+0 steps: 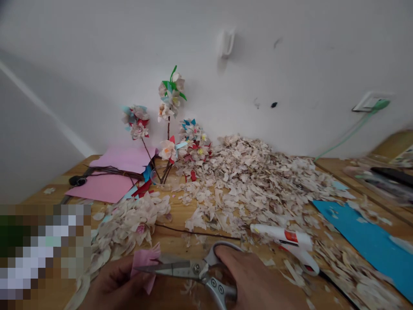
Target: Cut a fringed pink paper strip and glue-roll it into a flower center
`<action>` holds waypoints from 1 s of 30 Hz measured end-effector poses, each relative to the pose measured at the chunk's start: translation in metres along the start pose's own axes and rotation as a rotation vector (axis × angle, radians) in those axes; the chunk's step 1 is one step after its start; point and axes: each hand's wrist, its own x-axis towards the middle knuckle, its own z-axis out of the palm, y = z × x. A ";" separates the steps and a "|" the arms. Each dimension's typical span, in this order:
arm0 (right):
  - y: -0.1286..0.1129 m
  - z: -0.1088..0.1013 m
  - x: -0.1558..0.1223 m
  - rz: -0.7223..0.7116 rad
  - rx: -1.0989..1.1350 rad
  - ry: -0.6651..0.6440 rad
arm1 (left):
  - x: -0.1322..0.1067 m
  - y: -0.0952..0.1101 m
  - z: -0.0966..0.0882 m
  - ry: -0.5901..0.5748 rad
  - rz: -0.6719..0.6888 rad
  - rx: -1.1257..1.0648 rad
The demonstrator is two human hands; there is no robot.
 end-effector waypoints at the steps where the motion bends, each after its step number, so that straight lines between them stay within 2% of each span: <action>1: -0.001 0.000 0.000 0.002 0.001 0.002 | 0.000 0.000 0.000 0.015 0.017 -0.001; 4: -0.002 0.002 0.000 0.004 -0.015 0.001 | 0.000 0.001 0.000 0.031 0.051 -0.009; 14: -0.009 0.002 -0.002 -0.002 -0.045 0.036 | -0.004 0.002 0.005 -0.003 0.047 0.000; 20: -0.001 0.009 -0.001 0.044 -0.086 0.036 | -0.003 -0.001 0.006 -0.002 0.039 -0.080; 30: 0.008 0.014 0.000 0.039 -0.097 0.063 | -0.007 0.006 0.009 0.087 -0.006 -0.059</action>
